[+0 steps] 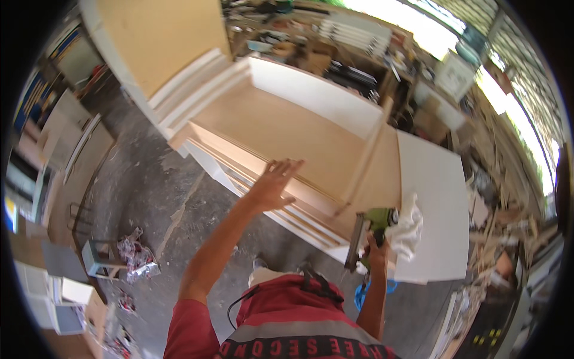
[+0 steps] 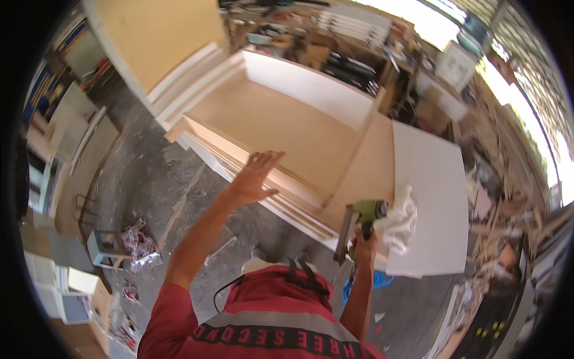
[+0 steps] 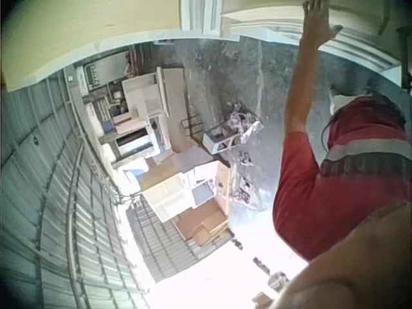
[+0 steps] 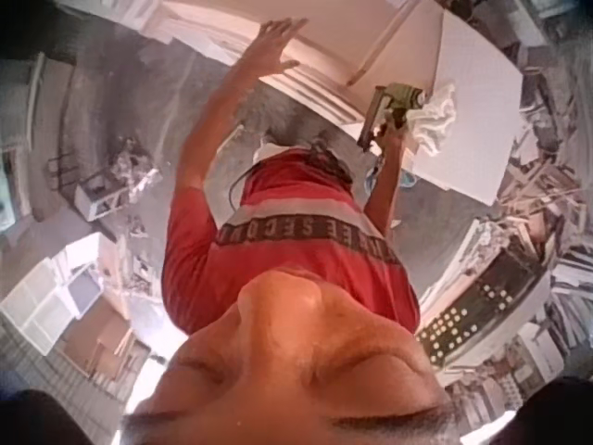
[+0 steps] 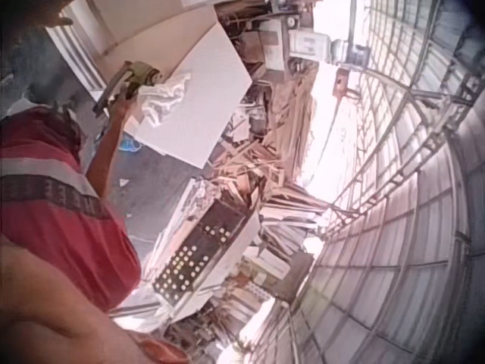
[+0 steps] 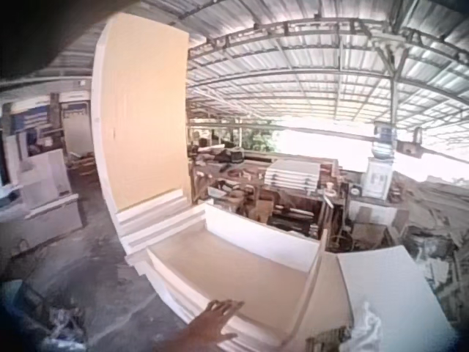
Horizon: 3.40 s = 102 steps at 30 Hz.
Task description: The person assembles a wooden drawer by aligning a side panel against the front panel and securing it using a pneumatic nail gun. They then pick up the bottom panel and place it into the frame.
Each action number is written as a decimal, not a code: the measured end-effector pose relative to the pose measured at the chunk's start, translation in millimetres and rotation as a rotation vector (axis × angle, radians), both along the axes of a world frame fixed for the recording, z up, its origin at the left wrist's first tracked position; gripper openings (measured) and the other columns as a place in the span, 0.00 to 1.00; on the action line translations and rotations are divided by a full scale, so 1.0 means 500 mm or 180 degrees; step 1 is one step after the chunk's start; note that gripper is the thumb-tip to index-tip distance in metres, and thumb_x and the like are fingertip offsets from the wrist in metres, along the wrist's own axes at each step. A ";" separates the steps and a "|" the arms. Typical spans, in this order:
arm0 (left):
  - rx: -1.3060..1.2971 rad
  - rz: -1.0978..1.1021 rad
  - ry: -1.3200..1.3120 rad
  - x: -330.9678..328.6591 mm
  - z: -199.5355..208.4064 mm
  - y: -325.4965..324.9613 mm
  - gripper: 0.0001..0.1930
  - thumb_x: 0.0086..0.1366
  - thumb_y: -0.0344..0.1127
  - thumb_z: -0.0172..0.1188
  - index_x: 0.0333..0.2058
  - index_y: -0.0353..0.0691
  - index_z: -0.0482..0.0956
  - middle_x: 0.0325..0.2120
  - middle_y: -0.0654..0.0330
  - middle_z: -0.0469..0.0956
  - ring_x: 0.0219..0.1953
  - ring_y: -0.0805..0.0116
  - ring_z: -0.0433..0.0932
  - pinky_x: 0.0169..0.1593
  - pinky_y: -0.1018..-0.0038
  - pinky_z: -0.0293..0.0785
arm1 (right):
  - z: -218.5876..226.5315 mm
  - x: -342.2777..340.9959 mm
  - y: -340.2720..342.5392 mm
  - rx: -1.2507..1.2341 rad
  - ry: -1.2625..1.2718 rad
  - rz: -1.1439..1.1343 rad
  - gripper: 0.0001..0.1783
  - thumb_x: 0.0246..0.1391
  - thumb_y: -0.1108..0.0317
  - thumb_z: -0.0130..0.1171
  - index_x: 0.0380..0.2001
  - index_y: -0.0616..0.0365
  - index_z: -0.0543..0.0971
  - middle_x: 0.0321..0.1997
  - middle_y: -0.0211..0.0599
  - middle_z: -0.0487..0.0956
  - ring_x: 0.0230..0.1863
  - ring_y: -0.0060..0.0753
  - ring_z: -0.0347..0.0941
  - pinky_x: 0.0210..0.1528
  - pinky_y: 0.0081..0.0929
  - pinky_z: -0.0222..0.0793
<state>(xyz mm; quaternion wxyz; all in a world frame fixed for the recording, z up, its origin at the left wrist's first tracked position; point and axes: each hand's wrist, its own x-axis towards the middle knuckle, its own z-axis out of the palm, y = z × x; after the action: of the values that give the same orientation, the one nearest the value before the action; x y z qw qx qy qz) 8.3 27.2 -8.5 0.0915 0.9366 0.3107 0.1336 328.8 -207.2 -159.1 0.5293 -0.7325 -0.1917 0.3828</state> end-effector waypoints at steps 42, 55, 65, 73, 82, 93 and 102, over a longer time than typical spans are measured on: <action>-0.1292 -0.1325 -0.0198 0.317 -0.046 -0.037 0.53 0.57 0.25 0.74 0.75 0.53 0.48 0.56 0.45 0.82 0.55 0.44 0.84 0.57 0.56 0.82 | 0.067 -0.195 -0.131 0.2053 0.2993 -0.0812 0.18 0.64 0.72 0.60 0.55 0.67 0.76 0.21 0.33 0.72 0.16 0.28 0.68 0.33 0.33 0.76; -0.1405 -0.1330 -0.0145 0.329 -0.047 -0.042 0.53 0.58 0.23 0.73 0.75 0.53 0.47 0.56 0.44 0.81 0.54 0.46 0.85 0.58 0.56 0.80 | 0.031 -0.200 -0.120 0.2021 0.3131 -0.0710 0.18 0.64 0.71 0.59 0.55 0.67 0.77 0.21 0.31 0.72 0.17 0.27 0.68 0.32 0.33 0.76; -0.1440 -0.1392 -0.0142 0.329 -0.049 -0.040 0.53 0.58 0.21 0.72 0.75 0.52 0.47 0.59 0.43 0.79 0.52 0.48 0.86 0.57 0.58 0.82 | 0.030 -0.200 -0.119 0.2024 0.3190 -0.0773 0.20 0.65 0.73 0.56 0.59 0.66 0.77 0.19 0.28 0.70 0.15 0.24 0.65 0.31 0.31 0.73; -0.1419 -0.1403 -0.0162 0.333 -0.050 -0.043 0.53 0.59 0.22 0.72 0.75 0.51 0.47 0.58 0.43 0.80 0.53 0.47 0.85 0.57 0.56 0.81 | 0.017 -0.201 -0.120 0.2112 0.3347 -0.0787 0.12 0.65 0.71 0.58 0.48 0.65 0.77 0.20 0.30 0.72 0.16 0.25 0.67 0.32 0.33 0.76; -0.1242 -0.1570 -0.0374 0.335 -0.059 -0.040 0.53 0.58 0.24 0.73 0.75 0.51 0.48 0.53 0.44 0.83 0.52 0.42 0.85 0.56 0.54 0.81 | 0.018 -0.201 -0.118 0.2068 0.3394 -0.0820 0.07 0.64 0.70 0.58 0.40 0.64 0.76 0.19 0.30 0.71 0.16 0.26 0.67 0.31 0.34 0.76; -0.1438 -0.1511 -0.0305 0.332 -0.055 -0.038 0.53 0.57 0.23 0.73 0.75 0.52 0.48 0.52 0.43 0.83 0.52 0.43 0.85 0.55 0.55 0.81 | 0.034 -0.199 -0.125 0.2138 0.3519 -0.0932 0.06 0.64 0.70 0.57 0.36 0.62 0.74 0.19 0.30 0.69 0.15 0.25 0.66 0.31 0.34 0.75; -0.1480 -0.1456 -0.0296 0.333 -0.051 -0.045 0.53 0.58 0.22 0.72 0.75 0.51 0.48 0.56 0.44 0.80 0.55 0.45 0.83 0.59 0.55 0.80 | 0.033 -0.190 -0.129 0.2199 0.3297 -0.0742 0.18 0.65 0.71 0.56 0.56 0.68 0.77 0.20 0.28 0.69 0.16 0.23 0.66 0.32 0.32 0.75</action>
<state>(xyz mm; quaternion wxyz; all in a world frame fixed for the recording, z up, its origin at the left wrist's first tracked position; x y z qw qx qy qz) 175.0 4.6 -34.0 0.3446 0.9290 0.1101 0.0777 234.0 -271.6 -142.4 0.7975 -0.2552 0.0578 0.5436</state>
